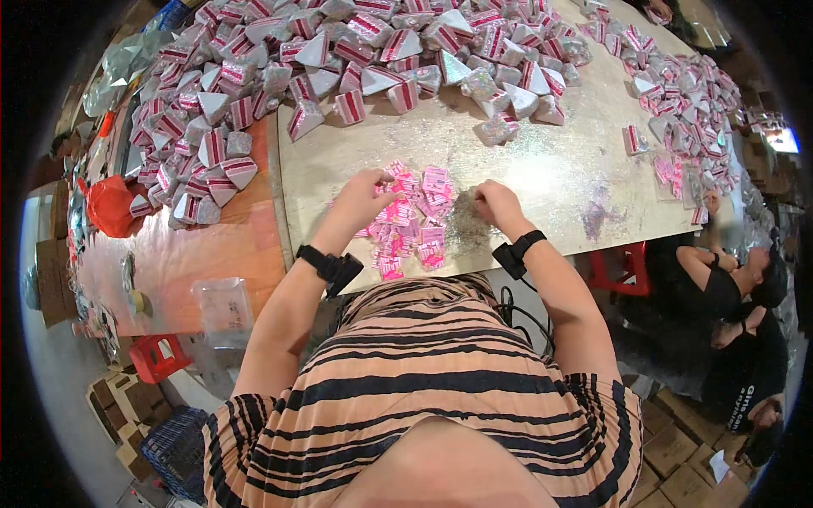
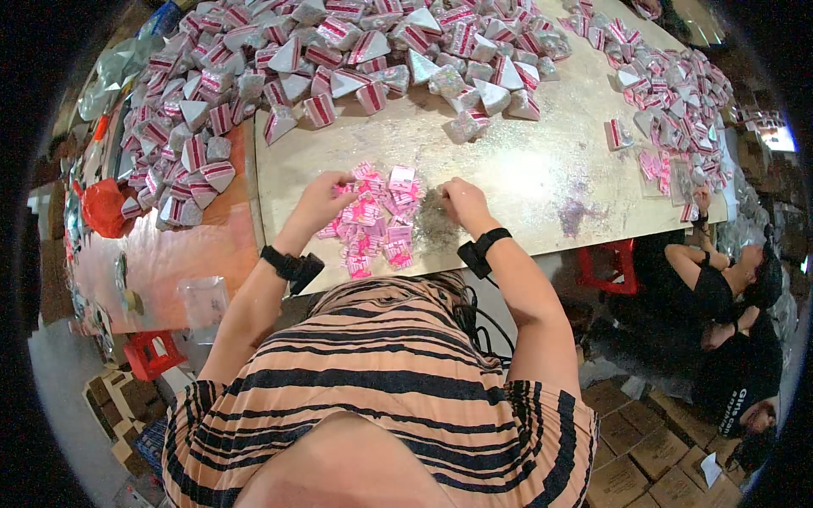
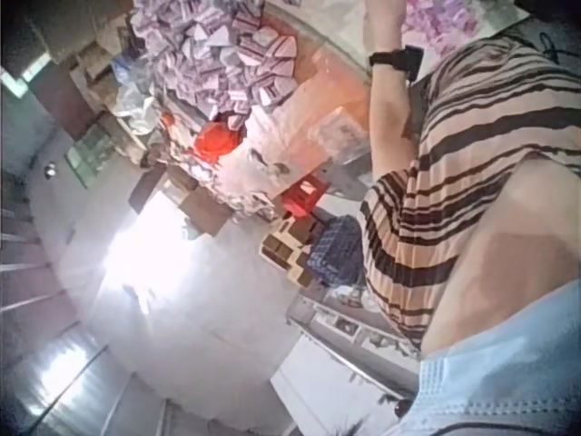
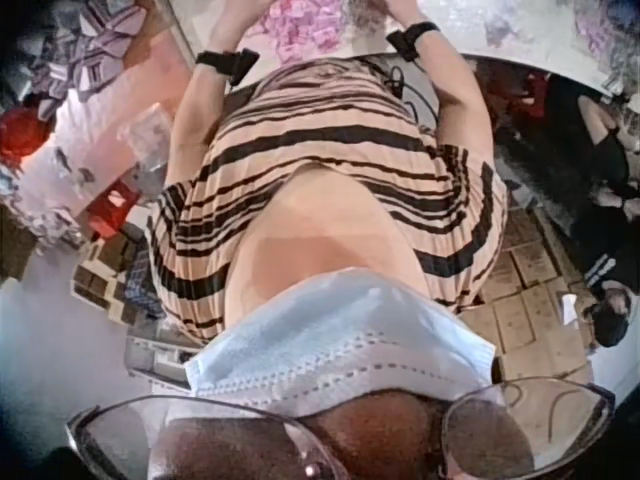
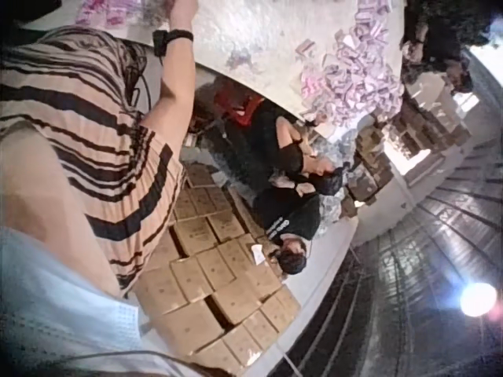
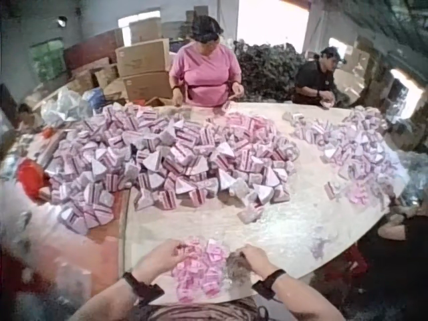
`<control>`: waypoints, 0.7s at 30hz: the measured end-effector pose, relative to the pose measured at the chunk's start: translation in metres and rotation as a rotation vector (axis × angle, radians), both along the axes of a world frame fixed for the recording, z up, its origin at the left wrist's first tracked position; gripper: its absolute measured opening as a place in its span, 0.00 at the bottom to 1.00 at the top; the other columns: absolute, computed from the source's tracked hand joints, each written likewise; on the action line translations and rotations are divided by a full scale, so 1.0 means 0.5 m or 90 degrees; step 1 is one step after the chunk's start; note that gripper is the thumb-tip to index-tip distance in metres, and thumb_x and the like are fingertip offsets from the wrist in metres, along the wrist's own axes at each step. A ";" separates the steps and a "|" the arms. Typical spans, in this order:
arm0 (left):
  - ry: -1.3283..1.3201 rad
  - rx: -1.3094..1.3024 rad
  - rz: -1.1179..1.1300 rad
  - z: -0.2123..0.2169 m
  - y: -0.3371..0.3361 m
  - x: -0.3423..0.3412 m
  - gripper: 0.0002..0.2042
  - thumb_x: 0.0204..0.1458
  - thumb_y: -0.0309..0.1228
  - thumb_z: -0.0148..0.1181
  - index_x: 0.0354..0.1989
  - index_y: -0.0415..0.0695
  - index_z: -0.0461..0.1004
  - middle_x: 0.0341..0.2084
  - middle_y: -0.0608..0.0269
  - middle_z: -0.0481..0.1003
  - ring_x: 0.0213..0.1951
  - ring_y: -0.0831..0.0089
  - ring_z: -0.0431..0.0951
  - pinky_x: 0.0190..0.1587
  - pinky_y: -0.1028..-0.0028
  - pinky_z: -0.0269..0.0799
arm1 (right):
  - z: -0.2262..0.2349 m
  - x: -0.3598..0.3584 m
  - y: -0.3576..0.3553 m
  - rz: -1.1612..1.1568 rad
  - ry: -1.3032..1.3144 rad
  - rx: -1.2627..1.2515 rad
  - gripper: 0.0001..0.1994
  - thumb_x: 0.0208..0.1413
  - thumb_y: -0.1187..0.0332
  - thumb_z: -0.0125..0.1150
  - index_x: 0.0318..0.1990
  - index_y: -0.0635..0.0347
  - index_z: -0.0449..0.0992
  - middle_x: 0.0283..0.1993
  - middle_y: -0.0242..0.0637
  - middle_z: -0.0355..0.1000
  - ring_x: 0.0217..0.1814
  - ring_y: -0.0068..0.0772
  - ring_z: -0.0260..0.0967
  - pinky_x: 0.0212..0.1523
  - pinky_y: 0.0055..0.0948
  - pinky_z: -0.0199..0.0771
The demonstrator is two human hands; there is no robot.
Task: The person places small pink items into clear plastic bags and seals them by hand. The person then places the sealed bags onto a table covered with similar packaged items. Other people are visible in the background performing similar tasks.
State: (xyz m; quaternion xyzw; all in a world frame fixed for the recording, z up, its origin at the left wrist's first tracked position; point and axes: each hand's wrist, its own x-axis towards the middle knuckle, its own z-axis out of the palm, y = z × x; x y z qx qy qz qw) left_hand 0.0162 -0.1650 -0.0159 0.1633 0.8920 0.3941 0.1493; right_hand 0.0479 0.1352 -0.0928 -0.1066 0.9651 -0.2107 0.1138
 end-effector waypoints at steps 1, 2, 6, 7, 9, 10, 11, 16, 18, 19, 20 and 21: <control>0.009 -0.016 -0.020 0.003 0.002 -0.004 0.15 0.46 0.34 0.59 0.41 0.40 0.73 0.36 0.52 0.73 0.37 0.61 0.73 0.41 0.69 0.68 | 0.002 0.003 0.000 -0.023 0.009 -0.010 0.05 0.41 0.73 0.59 0.29 0.59 0.74 0.32 0.41 0.69 0.36 0.46 0.68 0.36 0.37 0.69; 0.031 -0.038 -0.032 0.001 0.007 -0.010 0.14 0.45 0.33 0.59 0.40 0.40 0.74 0.35 0.52 0.72 0.38 0.59 0.73 0.41 0.66 0.68 | 0.006 0.010 0.001 -0.047 0.018 -0.020 0.04 0.41 0.73 0.59 0.28 0.59 0.74 0.31 0.41 0.69 0.36 0.46 0.68 0.35 0.37 0.69; 0.142 -0.108 -0.089 -0.029 0.031 -0.036 0.11 0.42 0.28 0.56 0.36 0.41 0.74 0.35 0.51 0.71 0.40 0.54 0.72 0.40 0.61 0.70 | 0.053 0.017 -0.008 -0.112 0.074 -0.076 0.03 0.41 0.72 0.58 0.25 0.60 0.74 0.30 0.41 0.70 0.34 0.45 0.69 0.34 0.37 0.69; 0.174 -0.121 -0.109 -0.041 0.039 -0.044 0.10 0.42 0.27 0.55 0.35 0.41 0.74 0.35 0.51 0.71 0.40 0.54 0.73 0.40 0.61 0.70 | 0.062 0.016 -0.007 -0.131 0.084 -0.088 0.03 0.41 0.72 0.58 0.25 0.60 0.75 0.30 0.40 0.70 0.33 0.45 0.69 0.34 0.37 0.69; 0.203 -0.171 -0.140 -0.085 0.048 -0.065 0.09 0.42 0.25 0.52 0.33 0.41 0.75 0.32 0.52 0.72 0.39 0.55 0.73 0.40 0.61 0.70 | 0.077 0.014 -0.008 -0.179 0.075 -0.146 0.04 0.41 0.72 0.60 0.25 0.62 0.76 0.28 0.41 0.73 0.30 0.41 0.70 0.31 0.34 0.70; 0.218 -0.197 -0.160 -0.095 0.053 -0.073 0.09 0.43 0.25 0.51 0.32 0.41 0.75 0.31 0.52 0.72 0.38 0.55 0.72 0.40 0.61 0.69 | 0.083 0.016 -0.006 -0.202 0.065 -0.181 0.04 0.41 0.72 0.60 0.25 0.63 0.76 0.27 0.41 0.73 0.29 0.40 0.71 0.30 0.33 0.70; 0.220 -0.211 -0.171 -0.105 0.055 -0.077 0.08 0.43 0.25 0.50 0.31 0.42 0.75 0.30 0.53 0.72 0.38 0.55 0.73 0.40 0.61 0.69 | 0.088 0.017 -0.002 -0.224 0.055 -0.216 0.05 0.42 0.71 0.61 0.25 0.63 0.76 0.26 0.42 0.73 0.28 0.39 0.71 0.30 0.32 0.70; 0.214 -0.233 -0.176 -0.131 0.054 -0.089 0.07 0.42 0.29 0.52 0.26 0.41 0.75 0.28 0.53 0.73 0.36 0.56 0.73 0.39 0.61 0.70 | 0.090 0.033 0.012 -0.346 -0.017 -0.317 0.07 0.45 0.69 0.62 0.27 0.65 0.77 0.20 0.39 0.72 0.20 0.26 0.69 0.23 0.26 0.67; 0.201 -0.229 -0.175 -0.127 0.054 -0.087 0.07 0.42 0.30 0.53 0.26 0.41 0.75 0.28 0.53 0.73 0.36 0.56 0.73 0.39 0.61 0.69 | 0.089 0.033 0.019 -0.363 -0.007 -0.331 0.07 0.45 0.69 0.62 0.27 0.66 0.77 0.19 0.38 0.71 0.18 0.24 0.67 0.22 0.24 0.66; 0.200 -0.222 -0.176 -0.121 0.053 -0.085 0.07 0.42 0.30 0.53 0.26 0.41 0.75 0.28 0.53 0.73 0.36 0.56 0.73 0.39 0.61 0.69 | 0.092 0.038 0.017 -0.365 0.000 -0.339 0.08 0.46 0.69 0.61 0.27 0.66 0.77 0.19 0.38 0.71 0.18 0.24 0.67 0.21 0.24 0.66; 0.198 -0.216 -0.177 -0.114 0.050 -0.082 0.07 0.42 0.31 0.54 0.26 0.40 0.75 0.28 0.52 0.73 0.36 0.56 0.73 0.39 0.61 0.69 | 0.096 0.045 0.013 -0.366 0.008 -0.348 0.08 0.46 0.69 0.61 0.27 0.66 0.77 0.19 0.38 0.71 0.18 0.24 0.67 0.21 0.24 0.66; 0.186 -0.201 -0.169 -0.107 0.049 -0.081 0.08 0.42 0.31 0.55 0.26 0.40 0.75 0.28 0.52 0.73 0.35 0.56 0.73 0.38 0.61 0.69 | 0.102 0.047 0.013 -0.366 0.018 -0.355 0.08 0.46 0.69 0.61 0.27 0.67 0.77 0.20 0.38 0.71 0.18 0.24 0.67 0.21 0.24 0.65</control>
